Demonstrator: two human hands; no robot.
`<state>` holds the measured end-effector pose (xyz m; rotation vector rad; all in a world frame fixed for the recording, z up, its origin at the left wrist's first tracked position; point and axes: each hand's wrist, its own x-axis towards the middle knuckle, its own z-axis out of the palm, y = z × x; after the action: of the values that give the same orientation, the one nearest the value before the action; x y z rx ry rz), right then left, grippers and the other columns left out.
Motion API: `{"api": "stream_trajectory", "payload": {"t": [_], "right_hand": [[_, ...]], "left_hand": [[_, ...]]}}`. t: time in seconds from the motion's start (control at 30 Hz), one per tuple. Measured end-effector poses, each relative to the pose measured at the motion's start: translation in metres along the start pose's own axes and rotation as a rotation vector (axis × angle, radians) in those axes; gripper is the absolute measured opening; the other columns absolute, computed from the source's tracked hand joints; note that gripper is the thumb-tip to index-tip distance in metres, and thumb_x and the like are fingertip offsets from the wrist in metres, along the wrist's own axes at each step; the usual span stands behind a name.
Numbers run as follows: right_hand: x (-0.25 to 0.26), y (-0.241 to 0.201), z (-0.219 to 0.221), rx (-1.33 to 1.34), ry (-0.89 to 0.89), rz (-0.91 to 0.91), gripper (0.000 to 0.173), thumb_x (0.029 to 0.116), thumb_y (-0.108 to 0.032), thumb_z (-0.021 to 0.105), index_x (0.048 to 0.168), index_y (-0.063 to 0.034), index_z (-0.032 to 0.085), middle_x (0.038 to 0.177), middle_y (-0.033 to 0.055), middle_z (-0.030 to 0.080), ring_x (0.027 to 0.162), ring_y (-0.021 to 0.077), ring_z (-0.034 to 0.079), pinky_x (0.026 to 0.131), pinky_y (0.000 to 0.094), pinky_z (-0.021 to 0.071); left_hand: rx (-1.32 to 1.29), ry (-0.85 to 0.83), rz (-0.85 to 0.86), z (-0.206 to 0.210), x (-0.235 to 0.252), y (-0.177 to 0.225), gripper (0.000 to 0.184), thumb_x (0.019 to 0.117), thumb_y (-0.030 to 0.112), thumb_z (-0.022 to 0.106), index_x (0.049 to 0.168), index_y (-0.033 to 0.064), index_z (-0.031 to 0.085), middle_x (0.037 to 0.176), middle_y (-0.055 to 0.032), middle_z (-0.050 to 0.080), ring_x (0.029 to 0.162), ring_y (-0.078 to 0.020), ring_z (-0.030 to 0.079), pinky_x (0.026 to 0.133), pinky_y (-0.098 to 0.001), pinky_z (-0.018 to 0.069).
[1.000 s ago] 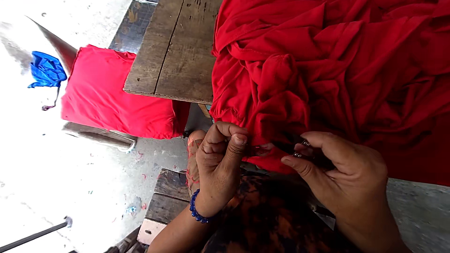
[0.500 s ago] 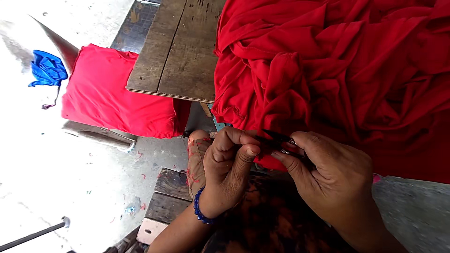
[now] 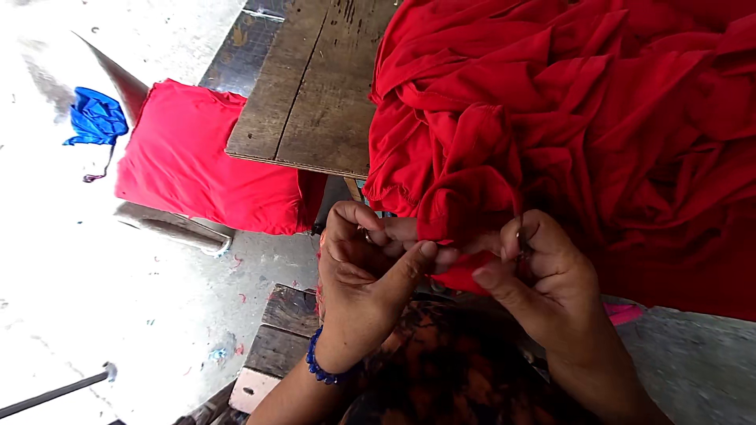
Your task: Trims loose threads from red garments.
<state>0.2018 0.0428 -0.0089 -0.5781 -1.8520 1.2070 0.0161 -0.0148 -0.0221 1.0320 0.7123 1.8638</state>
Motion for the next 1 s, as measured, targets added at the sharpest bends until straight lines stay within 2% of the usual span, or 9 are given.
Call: {"api": "stream_trajectory", "payload": {"t": [0.1, 0.23, 0.37, 0.5, 0.6, 0.67, 0.8, 0.9, 1.0], "right_hand": [[0.003, 0.009, 0.008, -0.191, 0.194, -0.11, 0.034, 0.089, -0.008, 0.077, 0.109, -0.0133, 0.05, 0.088, -0.0081, 0.066, 0.07, -0.0073, 0.055, 0.062, 0.0077, 0.0468], [0.021, 0.012, 0.013, -0.351, 0.191, -0.224, 0.061, 0.0853, -0.003, 0.078, 0.141, 0.0018, 0.052, 0.092, 0.0014, 0.071, 0.075, -0.0018, 0.064, 0.068, 0.0132, 0.0564], [0.036, 0.015, 0.009, -0.373, 0.28, -0.246, 0.015, 0.0922, 0.0, 0.064, 0.105, 0.0065, 0.065, 0.082, -0.0009, 0.062, 0.069, -0.0074, 0.053, 0.062, 0.0069, 0.0457], [0.044, 0.016, -0.011, -0.056, 0.492, -0.19, 0.011, 0.1024, -0.005, 0.057, 0.109, -0.0133, 0.059, 0.077, -0.0116, 0.059, 0.057, -0.0024, 0.053, 0.051, 0.0148, 0.0485], [0.051, 0.015, -0.018, 0.185, 0.603, -0.078, 0.012, 0.1053, -0.008, 0.051, 0.099, -0.0173, 0.054, 0.059, -0.0087, 0.049, 0.044, 0.0033, 0.046, 0.042, 0.0175, 0.0421], [0.053, 0.015, -0.019, 0.239, 0.618, -0.054, 0.012, 0.1056, -0.008, 0.05, 0.098, -0.0167, 0.054, 0.058, -0.0079, 0.049, 0.042, 0.0025, 0.045, 0.04, 0.0157, 0.04], [0.049, 0.016, -0.018, 0.178, 0.557, -0.093, 0.012, 0.1045, -0.008, 0.052, 0.1, -0.0182, 0.056, 0.06, -0.0094, 0.05, 0.046, 0.0017, 0.047, 0.043, 0.0159, 0.0433], [0.045, 0.018, -0.018, 0.107, 0.512, -0.142, 0.014, 0.1017, -0.005, 0.055, 0.104, -0.0188, 0.059, 0.065, -0.0101, 0.055, 0.05, 0.0006, 0.052, 0.048, 0.0162, 0.0488], [0.047, 0.015, -0.025, 0.082, 0.544, -0.19, 0.013, 0.1018, -0.006, 0.058, 0.101, -0.0193, 0.061, 0.066, -0.0102, 0.058, 0.051, -0.0006, 0.053, 0.048, 0.0151, 0.0483]], "left_hand": [[-0.001, -0.013, -0.039, -0.003, 0.0, 0.009, 0.045, 0.09, -0.007, 0.071, 0.117, 0.0176, 0.045, 0.102, -0.0093, 0.076, 0.082, -0.0187, 0.077, 0.071, -0.0284, 0.0642], [-0.042, -0.067, -0.09, -0.003, 0.0, 0.012, 0.045, 0.091, -0.007, 0.07, 0.119, 0.0173, 0.045, 0.102, -0.0099, 0.076, 0.08, -0.017, 0.076, 0.071, -0.0255, 0.0632], [0.01, -0.086, -0.1, -0.009, 0.0, 0.017, 0.039, 0.0925, -0.003, 0.071, 0.119, 0.0177, 0.05, 0.108, -0.0099, 0.077, 0.082, -0.0182, 0.077, 0.073, -0.0268, 0.0642], [0.678, 0.154, 0.116, -0.051, 0.004, 0.02, 0.013, 0.0953, 0.009, 0.072, 0.106, 0.0127, 0.065, 0.096, 0.0018, 0.077, 0.086, -0.0127, 0.076, 0.079, -0.0289, 0.0652], [1.228, 0.233, 0.047, -0.081, 0.003, 0.015, 0.031, 0.0981, 0.035, 0.068, 0.104, 0.0057, 0.075, 0.126, -0.0108, 0.071, 0.134, -0.029, 0.055, 0.115, -0.0481, 0.0393], [1.269, 0.181, 0.031, -0.077, 0.004, 0.006, 0.04, 0.0953, 0.039, 0.071, 0.115, 0.0042, 0.074, 0.146, -0.0221, 0.054, 0.145, -0.0378, 0.04, 0.117, -0.055, 0.033], [1.019, -0.09, 0.205, -0.032, 0.005, -0.02, 0.031, 0.0967, 0.027, 0.072, 0.117, 0.0036, 0.07, 0.135, -0.015, 0.062, 0.123, -0.0196, 0.061, 0.099, -0.0367, 0.0543], [0.94, -0.29, 0.276, 0.006, 0.012, -0.035, 0.037, 0.1006, 0.028, 0.066, 0.129, 0.0039, 0.064, 0.146, -0.0191, 0.053, 0.138, -0.0261, 0.049, 0.112, -0.0397, 0.0441], [1.0, -0.38, 0.37, 0.027, 0.036, -0.042, 0.037, 0.1037, 0.019, 0.059, 0.139, 0.0053, 0.058, 0.158, -0.0215, 0.041, 0.152, -0.0378, 0.031, 0.123, -0.0577, 0.0266]]}}
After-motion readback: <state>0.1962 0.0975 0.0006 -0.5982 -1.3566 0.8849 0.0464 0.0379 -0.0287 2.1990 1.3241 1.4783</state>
